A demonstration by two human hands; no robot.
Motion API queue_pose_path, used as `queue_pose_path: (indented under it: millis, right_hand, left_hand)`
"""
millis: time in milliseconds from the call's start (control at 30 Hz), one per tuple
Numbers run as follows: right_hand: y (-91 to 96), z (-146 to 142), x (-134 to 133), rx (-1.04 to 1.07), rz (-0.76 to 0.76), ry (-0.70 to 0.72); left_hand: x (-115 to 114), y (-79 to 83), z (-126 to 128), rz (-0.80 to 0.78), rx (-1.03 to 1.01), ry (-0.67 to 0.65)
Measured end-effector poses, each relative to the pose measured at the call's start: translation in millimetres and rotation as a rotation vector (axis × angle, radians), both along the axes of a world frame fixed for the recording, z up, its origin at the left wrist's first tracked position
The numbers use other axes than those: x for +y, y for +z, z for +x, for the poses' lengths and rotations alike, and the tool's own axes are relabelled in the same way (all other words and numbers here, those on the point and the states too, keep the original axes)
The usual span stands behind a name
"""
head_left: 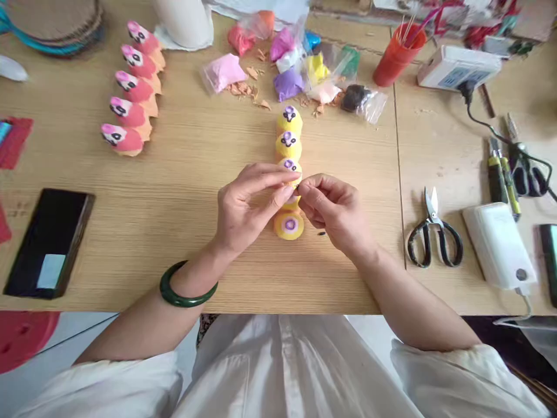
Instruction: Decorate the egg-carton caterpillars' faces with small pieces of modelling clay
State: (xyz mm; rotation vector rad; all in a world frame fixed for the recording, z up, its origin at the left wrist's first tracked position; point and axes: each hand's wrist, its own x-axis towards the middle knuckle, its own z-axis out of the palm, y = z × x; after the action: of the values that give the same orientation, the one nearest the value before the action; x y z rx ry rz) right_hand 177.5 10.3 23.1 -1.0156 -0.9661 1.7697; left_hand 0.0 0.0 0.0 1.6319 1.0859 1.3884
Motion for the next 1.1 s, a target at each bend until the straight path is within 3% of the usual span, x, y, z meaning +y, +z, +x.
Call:
queue_pose_path:
  millis: [233, 500, 1100]
  right_hand:
    - [-2.5, 0.3, -0.8, -0.016, 0.010, -0.015]
    - [-3.7, -0.2, -0.4, -0.028, 0.071, -0.015]
    - [-3.9, 0.1, -3.1, -0.085, 0.159, -0.024]
  left_hand:
    - [0.8, -3.8, 0.0, 0.049, 0.055, 0.044]
    - [0.2, -1.3, 2.4, -0.008, 0.072, 0.126]
    - [0.9, -1.1, 2.8, -0.018, 0.021, 0.104]
